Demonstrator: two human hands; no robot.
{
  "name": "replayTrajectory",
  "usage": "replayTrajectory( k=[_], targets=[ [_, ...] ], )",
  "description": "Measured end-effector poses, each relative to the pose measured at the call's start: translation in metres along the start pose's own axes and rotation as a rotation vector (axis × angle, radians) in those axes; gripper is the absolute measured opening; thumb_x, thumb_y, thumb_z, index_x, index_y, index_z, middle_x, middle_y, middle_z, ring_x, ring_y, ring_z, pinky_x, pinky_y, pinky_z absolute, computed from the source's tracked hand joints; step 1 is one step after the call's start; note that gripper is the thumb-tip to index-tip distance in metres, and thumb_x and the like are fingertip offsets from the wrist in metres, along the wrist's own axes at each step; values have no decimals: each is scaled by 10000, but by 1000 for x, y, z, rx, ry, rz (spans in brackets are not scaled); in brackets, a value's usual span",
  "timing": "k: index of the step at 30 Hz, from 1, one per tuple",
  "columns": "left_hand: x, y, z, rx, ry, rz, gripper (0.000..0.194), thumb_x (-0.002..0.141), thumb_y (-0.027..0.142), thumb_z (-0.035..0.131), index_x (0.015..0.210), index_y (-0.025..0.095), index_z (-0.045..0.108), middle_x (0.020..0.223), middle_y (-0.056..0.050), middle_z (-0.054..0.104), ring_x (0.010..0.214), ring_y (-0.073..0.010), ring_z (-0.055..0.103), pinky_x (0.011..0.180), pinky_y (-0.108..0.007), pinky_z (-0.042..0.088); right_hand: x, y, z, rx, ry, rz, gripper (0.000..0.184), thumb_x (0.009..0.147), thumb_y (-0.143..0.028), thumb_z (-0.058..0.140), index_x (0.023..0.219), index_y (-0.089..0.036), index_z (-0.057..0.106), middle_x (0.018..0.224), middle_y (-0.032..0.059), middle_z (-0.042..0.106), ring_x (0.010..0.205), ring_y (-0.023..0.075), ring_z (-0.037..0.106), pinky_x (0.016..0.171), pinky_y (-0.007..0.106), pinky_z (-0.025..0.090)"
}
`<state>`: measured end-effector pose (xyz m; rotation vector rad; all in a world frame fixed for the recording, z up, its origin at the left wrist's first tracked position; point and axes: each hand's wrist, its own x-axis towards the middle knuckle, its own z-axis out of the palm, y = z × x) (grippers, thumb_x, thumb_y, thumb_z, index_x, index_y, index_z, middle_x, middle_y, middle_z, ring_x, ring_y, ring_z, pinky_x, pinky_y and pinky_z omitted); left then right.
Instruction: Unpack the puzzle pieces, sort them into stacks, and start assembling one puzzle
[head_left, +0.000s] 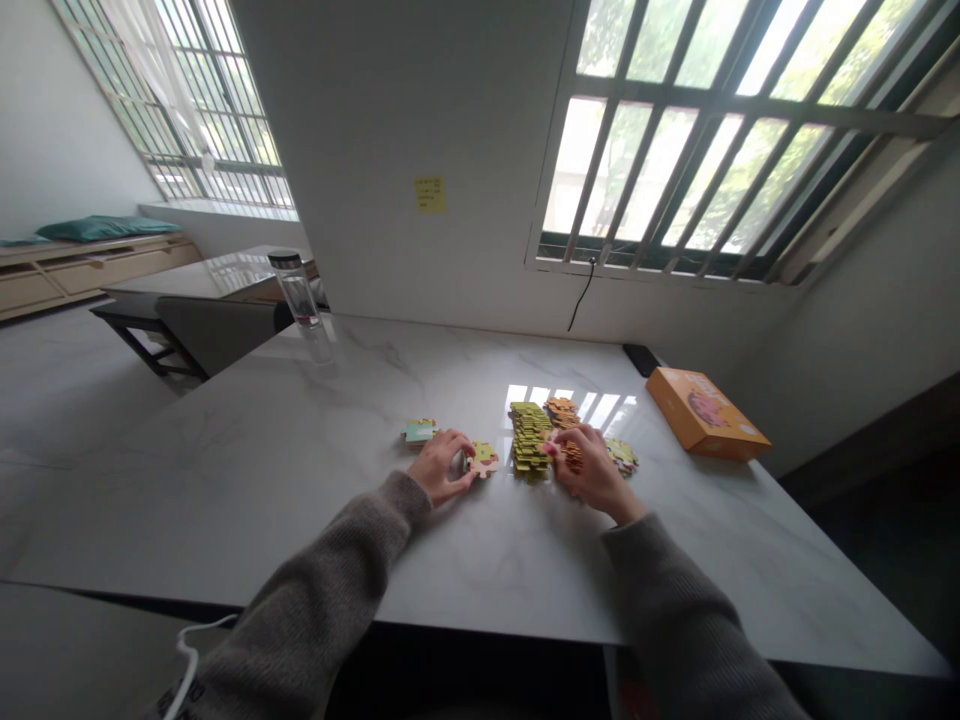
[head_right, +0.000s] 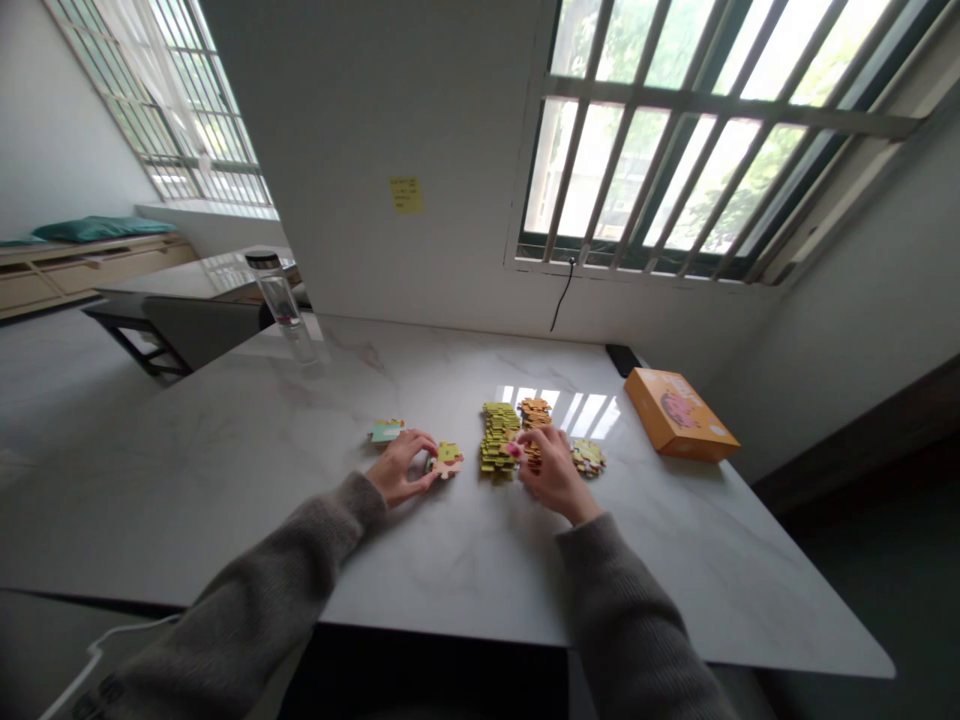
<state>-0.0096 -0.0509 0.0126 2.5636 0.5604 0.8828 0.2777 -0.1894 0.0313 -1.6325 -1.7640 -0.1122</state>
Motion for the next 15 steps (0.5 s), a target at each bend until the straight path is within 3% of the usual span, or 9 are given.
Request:
replayTrajectory(
  k=[5,8,12,15],
  targets=[
    [1,1,-3,-37,-8,-20,142,802,240,652,928,210,593,1065,-74,630,1006,-251,572,968,-436,463,-31,71,-32,-177,66,252,198,778,-273,579,959,-226,646,985,94,582,958,287,536,895,455,456],
    [0,0,-2,-45,5,-22,128,808,233,653,918,210,592,1068,-72,632,1005,-250,569,973,-436,455,-43,96,-41,-239,58,339,217,738,-277,577,930,-226,667,959,94,572,944,286,534,877,439,454],
    [0,-3,-2,-67,24,-10,107,844,262,654,918,209,597,1065,-72,627,1012,-247,569,985,-441,444,-46,104,-45,-265,13,367,198,747,-281,560,898,-224,675,939,86,564,920,269,535,870,422,449],
    [1,-2,-3,-110,47,15,110,851,268,665,909,207,593,1060,-75,622,1012,-241,575,968,-426,453,-42,93,-46,-292,30,354,194,777,-306,570,909,-215,678,1002,103,568,975,285,533,892,438,436]
  ],
)
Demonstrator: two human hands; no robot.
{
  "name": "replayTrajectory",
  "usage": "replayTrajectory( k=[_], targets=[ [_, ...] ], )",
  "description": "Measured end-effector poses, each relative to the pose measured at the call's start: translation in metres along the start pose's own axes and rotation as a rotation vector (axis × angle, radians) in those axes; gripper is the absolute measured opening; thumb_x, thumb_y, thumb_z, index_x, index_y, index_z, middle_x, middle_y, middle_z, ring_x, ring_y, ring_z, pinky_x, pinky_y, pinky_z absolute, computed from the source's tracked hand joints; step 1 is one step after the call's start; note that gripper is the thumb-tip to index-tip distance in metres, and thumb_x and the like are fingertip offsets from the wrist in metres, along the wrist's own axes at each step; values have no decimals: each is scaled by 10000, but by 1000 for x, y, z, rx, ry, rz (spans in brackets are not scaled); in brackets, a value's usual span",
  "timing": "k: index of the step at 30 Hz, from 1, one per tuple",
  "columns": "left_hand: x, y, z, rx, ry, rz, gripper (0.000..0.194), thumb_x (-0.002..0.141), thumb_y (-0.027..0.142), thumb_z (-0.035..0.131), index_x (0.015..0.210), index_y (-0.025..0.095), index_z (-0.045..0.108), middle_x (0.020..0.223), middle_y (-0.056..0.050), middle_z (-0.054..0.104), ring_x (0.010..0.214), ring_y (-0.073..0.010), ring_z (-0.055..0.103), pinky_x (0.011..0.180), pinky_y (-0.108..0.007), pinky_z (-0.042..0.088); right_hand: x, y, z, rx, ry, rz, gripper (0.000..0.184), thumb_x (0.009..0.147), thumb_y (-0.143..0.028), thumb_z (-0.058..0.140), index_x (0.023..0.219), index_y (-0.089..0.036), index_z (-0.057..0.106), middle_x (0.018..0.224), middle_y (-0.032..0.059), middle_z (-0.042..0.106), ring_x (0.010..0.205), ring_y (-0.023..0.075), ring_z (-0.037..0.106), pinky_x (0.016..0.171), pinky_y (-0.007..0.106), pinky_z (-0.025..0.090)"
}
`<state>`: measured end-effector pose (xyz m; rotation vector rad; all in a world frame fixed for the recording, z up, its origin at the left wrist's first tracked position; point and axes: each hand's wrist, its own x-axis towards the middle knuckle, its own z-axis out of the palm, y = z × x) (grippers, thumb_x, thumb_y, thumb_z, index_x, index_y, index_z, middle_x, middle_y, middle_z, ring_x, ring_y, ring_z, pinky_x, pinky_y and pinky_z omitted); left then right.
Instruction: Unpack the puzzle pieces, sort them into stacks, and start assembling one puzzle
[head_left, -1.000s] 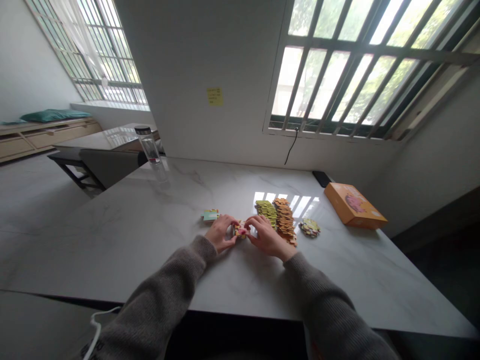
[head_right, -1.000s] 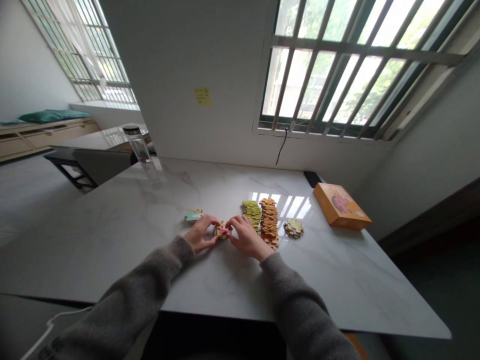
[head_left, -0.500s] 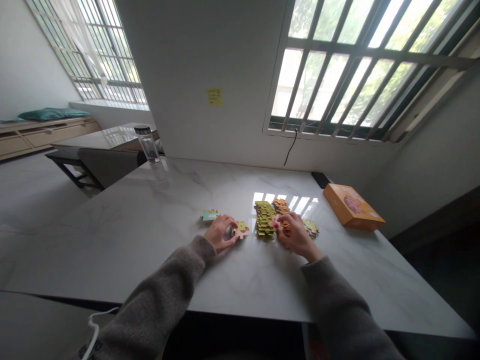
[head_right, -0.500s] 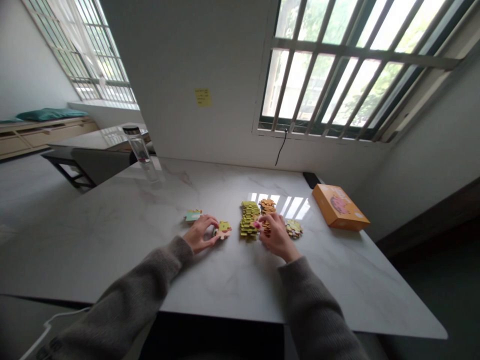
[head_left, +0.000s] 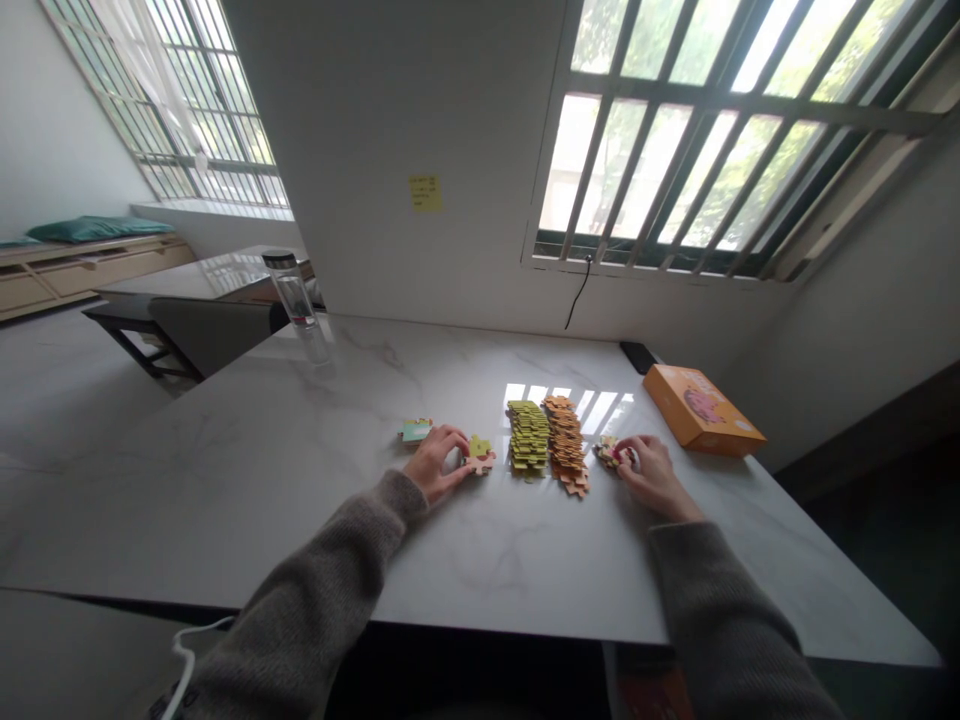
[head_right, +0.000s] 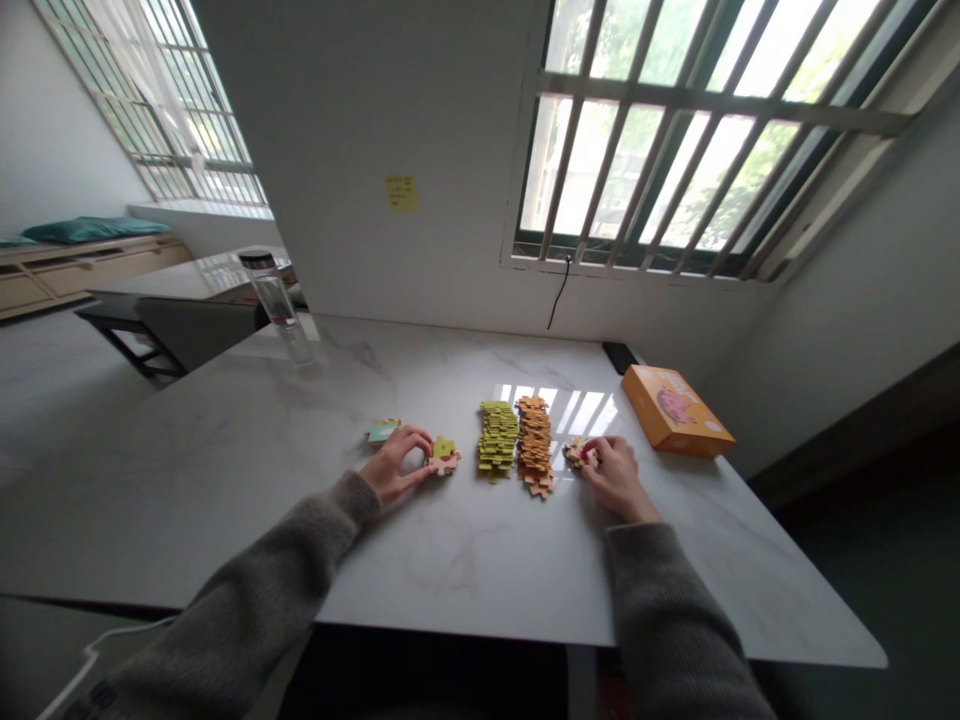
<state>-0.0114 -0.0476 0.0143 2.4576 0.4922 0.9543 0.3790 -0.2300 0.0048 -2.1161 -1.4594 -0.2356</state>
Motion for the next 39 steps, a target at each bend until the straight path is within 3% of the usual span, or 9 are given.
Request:
replayTrajectory(
  k=[4,7,11,14,18,21,25,33,39],
  targets=[
    [2,5,-3,-33,81,48,113,847,238,676,880,205,573,1079,-83,633,1040,-241,584,1005,-444,429,0,-45,-3,98,138,-81,185,853,-279,533,980,-206,645,1043,111,606,1033,298,552,932,468,427],
    [2,9,-5,-58,100,56,114,858,223,669,862,205,556,1131,-94,646,1072,-244,586,1015,-456,418,-2,-101,3,332,40,-213,156,908,-223,495,1018,-212,604,986,81,665,937,251,620,903,435,474],
    [1,12,-7,-121,114,48,125,865,226,671,859,201,549,1147,-110,648,1071,-240,595,953,-426,459,-6,-167,15,429,-122,-485,292,906,-197,564,1195,-234,559,1289,116,594,1220,282,536,1031,474,446],
    [2,13,-8,-178,117,53,143,860,250,684,847,197,552,1141,-118,644,1045,-233,604,847,-366,498,-4,-191,18,450,-187,-592,344,911,-216,611,1245,-253,538,1371,116,542,1279,284,495,1072,500,425],
    [2,15,-8,-211,104,54,166,861,269,689,827,195,544,1128,-112,640,1027,-223,605,843,-356,507,1,-198,20,488,-225,-624,221,943,-216,590,1160,-252,579,1231,102,604,1171,251,549,1023,465,457],
    [0,14,-6,-179,82,71,137,867,268,675,913,200,565,1148,-111,632,1057,-234,599,882,-381,506,0,-196,20,492,-213,-605,178,946,-228,595,1122,-254,594,1182,88,627,1132,246,556,995,445,463],
    [-2,7,-2,-53,48,87,299,866,263,649,1142,210,547,1215,-120,603,1139,-268,566,1000,-458,461,-2,-176,17,431,-138,-528,151,957,-243,572,1101,-258,613,1218,84,634,1175,259,532,1014,447,441],
    [-5,-6,4,126,-32,53,274,855,249,625,1120,212,565,1159,-92,607,1061,-269,559,990,-458,460,-3,-69,-4,240,36,-184,172,921,-337,545,1030,-239,635,1194,87,655,1106,276,554,992,452,421],
    [-5,-6,3,158,-76,22,230,856,275,627,1075,212,594,1132,-86,614,1042,-264,558,992,-460,465,-8,-10,-9,119,23,-10,231,861,-376,523,983,-227,652,1133,98,681,1040,282,563,960,440,410]
  ],
)
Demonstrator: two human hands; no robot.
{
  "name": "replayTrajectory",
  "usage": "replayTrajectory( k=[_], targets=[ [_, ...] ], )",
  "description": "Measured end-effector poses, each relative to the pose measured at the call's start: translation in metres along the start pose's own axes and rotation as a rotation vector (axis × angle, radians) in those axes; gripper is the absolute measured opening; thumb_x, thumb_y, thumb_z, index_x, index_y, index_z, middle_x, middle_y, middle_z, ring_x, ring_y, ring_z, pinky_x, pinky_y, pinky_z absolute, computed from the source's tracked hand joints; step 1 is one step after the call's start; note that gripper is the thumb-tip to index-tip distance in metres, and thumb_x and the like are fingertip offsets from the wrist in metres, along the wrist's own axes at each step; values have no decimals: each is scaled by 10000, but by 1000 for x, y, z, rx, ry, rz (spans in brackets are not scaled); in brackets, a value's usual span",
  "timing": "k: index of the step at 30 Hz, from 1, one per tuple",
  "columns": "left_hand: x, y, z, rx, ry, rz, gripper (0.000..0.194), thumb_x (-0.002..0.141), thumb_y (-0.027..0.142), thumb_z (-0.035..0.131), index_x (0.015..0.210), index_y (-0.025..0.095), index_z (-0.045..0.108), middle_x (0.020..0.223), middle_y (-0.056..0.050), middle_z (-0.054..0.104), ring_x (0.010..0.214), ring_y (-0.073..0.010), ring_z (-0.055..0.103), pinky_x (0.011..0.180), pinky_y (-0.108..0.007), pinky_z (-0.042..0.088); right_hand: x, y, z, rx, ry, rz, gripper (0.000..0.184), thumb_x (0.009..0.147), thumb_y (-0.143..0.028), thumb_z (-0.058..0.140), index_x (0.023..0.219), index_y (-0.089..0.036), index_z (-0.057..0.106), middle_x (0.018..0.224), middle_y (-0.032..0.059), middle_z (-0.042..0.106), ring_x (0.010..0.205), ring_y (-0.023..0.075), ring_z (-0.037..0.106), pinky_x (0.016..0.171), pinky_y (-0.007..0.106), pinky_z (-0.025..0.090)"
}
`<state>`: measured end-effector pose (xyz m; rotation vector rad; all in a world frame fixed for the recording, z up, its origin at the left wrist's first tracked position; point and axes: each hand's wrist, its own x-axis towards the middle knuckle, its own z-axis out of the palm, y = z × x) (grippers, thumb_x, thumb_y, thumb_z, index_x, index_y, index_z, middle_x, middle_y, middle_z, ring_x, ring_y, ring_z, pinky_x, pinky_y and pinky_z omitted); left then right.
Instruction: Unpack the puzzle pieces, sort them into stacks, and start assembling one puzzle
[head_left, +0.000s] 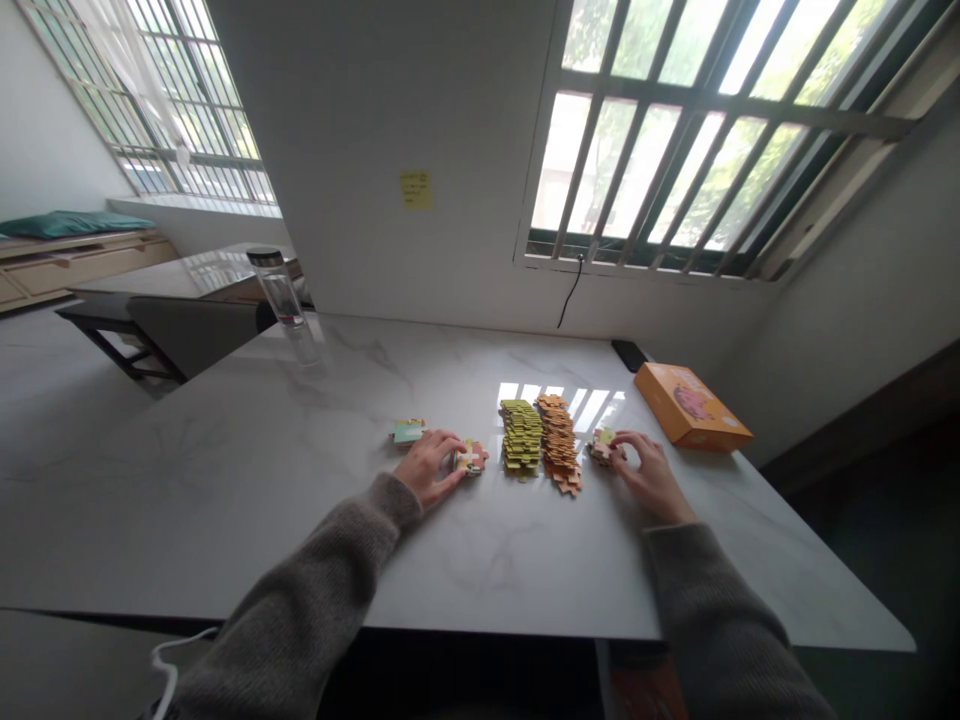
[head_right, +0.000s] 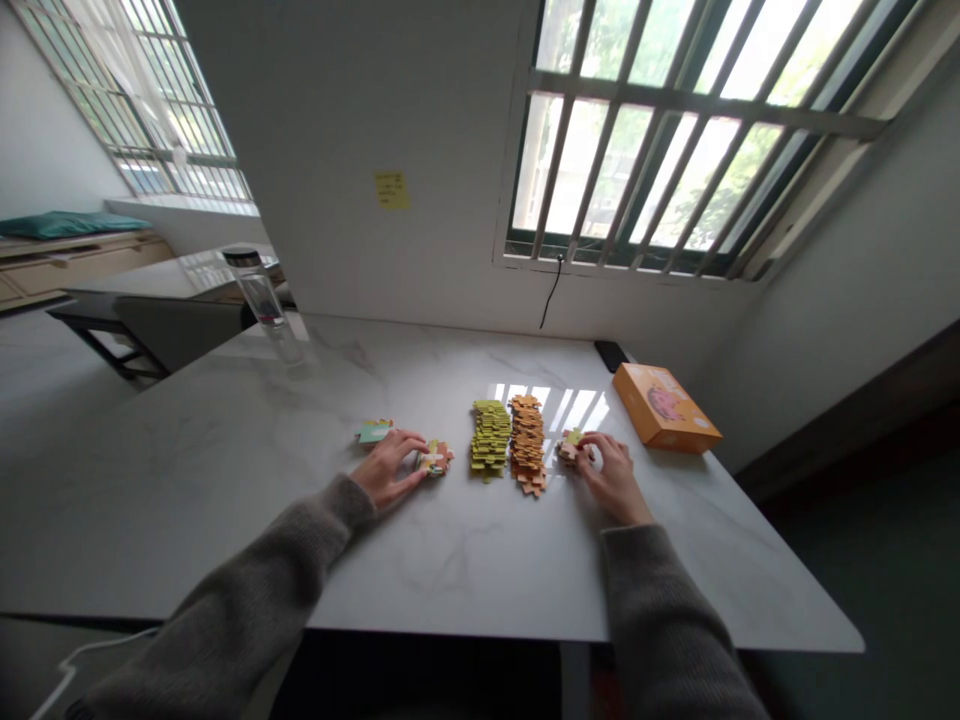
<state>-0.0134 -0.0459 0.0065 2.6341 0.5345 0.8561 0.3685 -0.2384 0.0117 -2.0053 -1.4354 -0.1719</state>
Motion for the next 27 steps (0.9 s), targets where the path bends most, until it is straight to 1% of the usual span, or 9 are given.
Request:
replayTrajectory(
  k=[5,7,10,12,14,18,20,22,27],
  targets=[
    [1,1,-1,-5,-4,-11,210,864,278,617,1060,206,598,1115,-86,618,1035,-261,560,996,-466,460,-1,9,1,-75,-50,60,252,850,-369,512,976,-236,684,1298,99,620,1113,314,527,956,477,397],
    [2,2,-1,-21,1,-17,194,851,276,638,1033,217,605,1089,-76,619,1021,-257,567,988,-463,464,0,-1,2,-106,17,42,249,848,-348,525,996,-240,694,1361,101,571,1176,337,491,975,507,377],
    [2,3,-1,-78,31,-19,215,823,274,692,1016,229,607,1057,-66,607,1007,-253,576,957,-451,483,2,-38,7,-75,136,-48,232,874,-298,529,1039,-234,679,1266,114,605,1160,334,498,986,520,368],
    [3,4,-2,-130,70,-13,215,827,287,711,1005,229,605,1053,-65,598,1010,-248,578,951,-442,490,1,-74,15,35,96,-167,214,895,-249,520,1058,-221,656,1146,111,649,1093,305,539,967,491,394],
    [4,6,-4,-177,121,0,202,839,303,713,990,224,603,1058,-71,592,1016,-242,576,940,-433,497,0,-113,27,173,-21,-265,192,921,-238,514,1071,-215,631,1066,99,670,1047,278,572,947,464,418],
    [5,10,-7,-246,196,22,191,853,303,710,975,214,593,1096,-92,592,1037,-238,569,852,-384,523,-2,-172,61,457,-286,-246,420,946,-287,542,1354,-221,466,981,56,688,893,216,632,896,426,469],
    [5,11,-8,-263,220,40,211,849,291,718,991,215,581,1104,-90,588,1030,-229,569,816,-358,527,0,-187,78,649,-371,-180,454,958,-324,523,1385,-211,415,857,16,659,764,182,620,779,367,508],
    [4,13,-8,-252,242,64,283,835,280,735,1051,218,564,1083,-80,585,990,-218,570,801,-349,526,3,-194,89,828,-360,-95,393,954,-355,515,1311,-207,443,756,-22,592,681,162,589,676,320,510],
    [0,20,-13,-155,234,102,471,813,279,755,1214,224,515,1015,-59,585,937,-217,579,867,-395,518,7,-193,91,1018,-305,4,262,927,-447,559,1056,-225,507,753,-21,547,684,156,579,624,297,509]
  ],
)
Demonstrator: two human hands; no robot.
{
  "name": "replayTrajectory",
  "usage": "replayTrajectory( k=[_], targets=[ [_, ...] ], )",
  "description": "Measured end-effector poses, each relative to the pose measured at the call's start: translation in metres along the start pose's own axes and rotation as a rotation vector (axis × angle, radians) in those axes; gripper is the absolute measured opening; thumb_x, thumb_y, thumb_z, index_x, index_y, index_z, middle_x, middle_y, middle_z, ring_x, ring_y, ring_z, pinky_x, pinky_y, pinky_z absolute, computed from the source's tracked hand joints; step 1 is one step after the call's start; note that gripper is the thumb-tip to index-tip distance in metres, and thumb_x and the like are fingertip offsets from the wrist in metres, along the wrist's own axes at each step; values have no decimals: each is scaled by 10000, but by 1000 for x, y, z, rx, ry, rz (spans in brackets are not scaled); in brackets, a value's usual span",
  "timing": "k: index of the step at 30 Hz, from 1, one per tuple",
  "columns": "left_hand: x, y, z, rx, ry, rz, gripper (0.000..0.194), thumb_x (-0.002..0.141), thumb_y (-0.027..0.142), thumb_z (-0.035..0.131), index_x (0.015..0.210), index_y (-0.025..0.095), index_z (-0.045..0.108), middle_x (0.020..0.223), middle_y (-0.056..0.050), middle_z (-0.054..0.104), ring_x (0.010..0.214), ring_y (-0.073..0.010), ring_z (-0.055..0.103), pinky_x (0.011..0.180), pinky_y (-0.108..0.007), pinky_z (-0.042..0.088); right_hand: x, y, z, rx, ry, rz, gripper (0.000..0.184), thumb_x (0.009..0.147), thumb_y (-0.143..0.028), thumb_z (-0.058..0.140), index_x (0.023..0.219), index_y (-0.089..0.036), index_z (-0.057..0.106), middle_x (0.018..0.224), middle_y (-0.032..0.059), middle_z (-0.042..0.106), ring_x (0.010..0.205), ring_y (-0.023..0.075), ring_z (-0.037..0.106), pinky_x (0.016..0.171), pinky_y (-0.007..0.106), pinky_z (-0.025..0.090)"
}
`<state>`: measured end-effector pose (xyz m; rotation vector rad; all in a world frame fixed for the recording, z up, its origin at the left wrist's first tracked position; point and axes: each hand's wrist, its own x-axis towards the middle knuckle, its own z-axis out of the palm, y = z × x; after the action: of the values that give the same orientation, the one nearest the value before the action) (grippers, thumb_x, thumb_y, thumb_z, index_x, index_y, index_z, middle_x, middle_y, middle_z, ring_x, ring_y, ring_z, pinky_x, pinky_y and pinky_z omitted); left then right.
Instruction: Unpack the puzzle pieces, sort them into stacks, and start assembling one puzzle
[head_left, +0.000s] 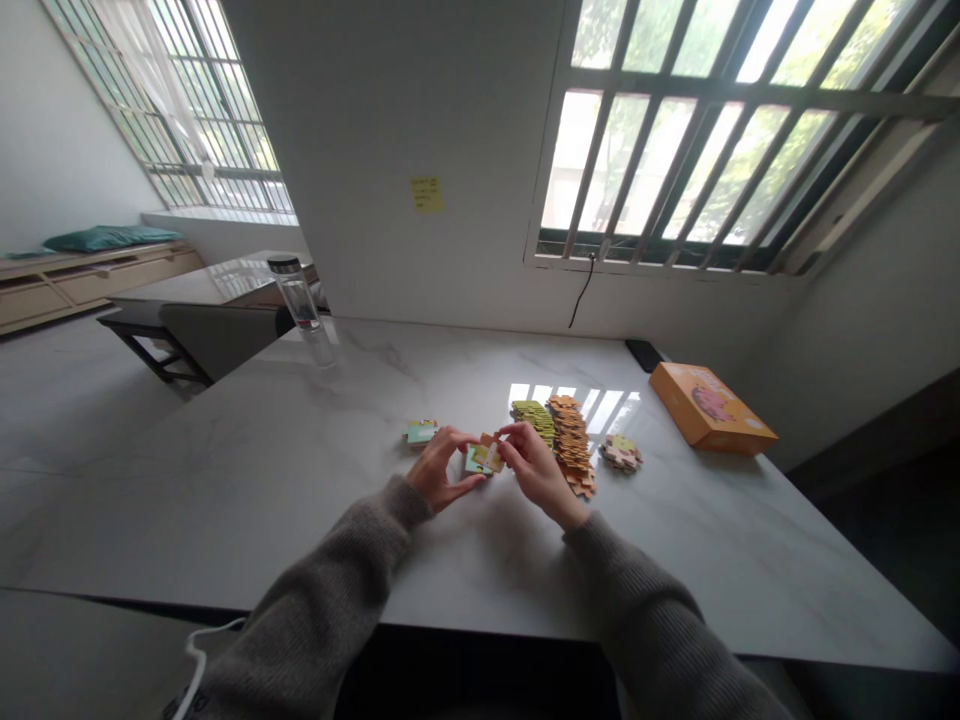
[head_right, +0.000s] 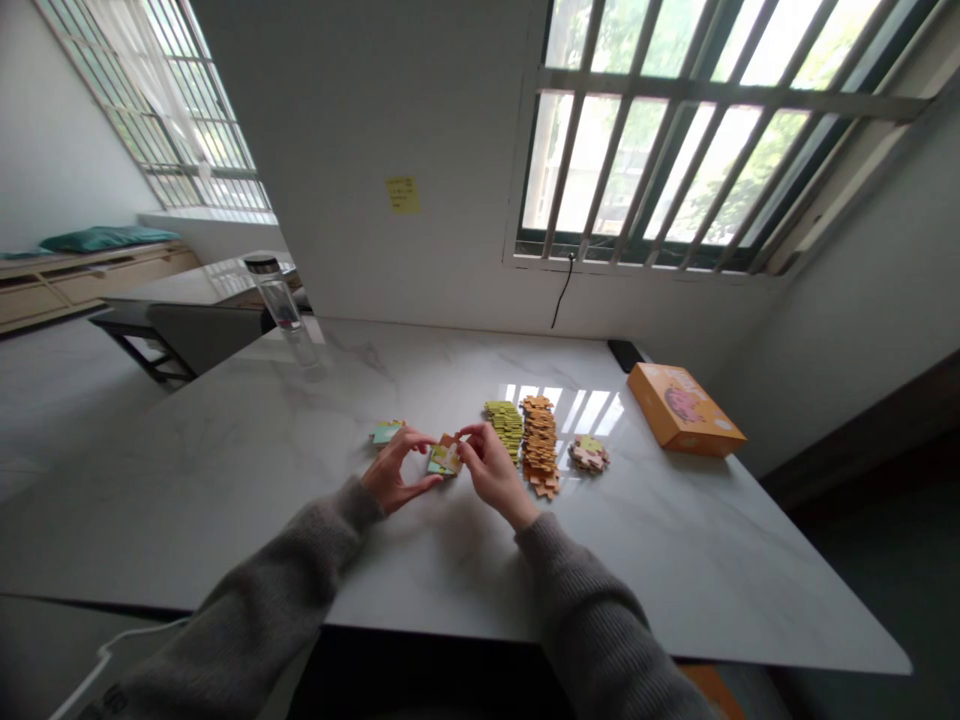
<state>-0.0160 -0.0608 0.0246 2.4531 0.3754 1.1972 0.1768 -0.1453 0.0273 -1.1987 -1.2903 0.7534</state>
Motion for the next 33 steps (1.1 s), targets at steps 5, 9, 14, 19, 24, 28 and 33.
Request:
replayTrajectory(
  k=[5,9,14,19,24,28,33],
  targets=[
    [1,7,-3,53,-83,32,396,818,290,739,1176,246,576,1206,-97,601,1117,-263,580,1030,-473,454,-7,2,-2,-5,-68,-6,250,933,-470,576,959,-223,543,840,17,609,752,164,596,682,320,529],
    [3,0,-5,5,-106,58,190,862,294,700,1037,240,646,1136,-84,667,1046,-233,625,964,-419,497,-9,0,-1,-73,-47,-49,194,954,-418,540,979,-225,542,833,19,620,742,164,593,678,320,522],
    [2,-40,-38,155,-15,-81,176,862,345,702,1002,241,682,1103,-76,707,1030,-246,618,963,-442,481,-13,-11,-6,-363,14,-146,197,970,-301,490,1134,-221,564,868,35,624,738,170,577,697,330,506],
    [-10,-81,-68,263,8,-215,205,872,375,664,1022,238,688,1149,-69,712,1040,-256,619,985,-455,454,-17,-10,-7,-571,-33,-292,190,964,-195,470,1101,-225,597,930,65,618,862,213,583,808,376,496],
    [-19,-97,-64,267,-35,-291,224,858,411,665,991,233,695,1116,-70,719,1036,-255,622,990,-447,450,-17,-7,-7,-754,-75,-355,181,946,-143,503,1040,-240,623,1010,78,643,969,253,558,887,429,450],
    [-21,-102,-61,258,-80,-317,223,856,424,646,951,228,694,1051,-66,721,1010,-255,629,971,-434,467,-17,-8,-7,-808,-104,-374,190,956,-138,508,1063,-248,619,1091,76,661,1022,260,552,896,437,433],
    [-15,-83,-55,308,-33,-248,197,825,351,658,972,221,682,1141,-88,682,1070,-281,603,982,-458,452,-17,-6,-4,-867,-128,-377,202,950,-142,531,1095,-261,607,1210,79,644,1113,272,538,931,453,423]
  ],
)
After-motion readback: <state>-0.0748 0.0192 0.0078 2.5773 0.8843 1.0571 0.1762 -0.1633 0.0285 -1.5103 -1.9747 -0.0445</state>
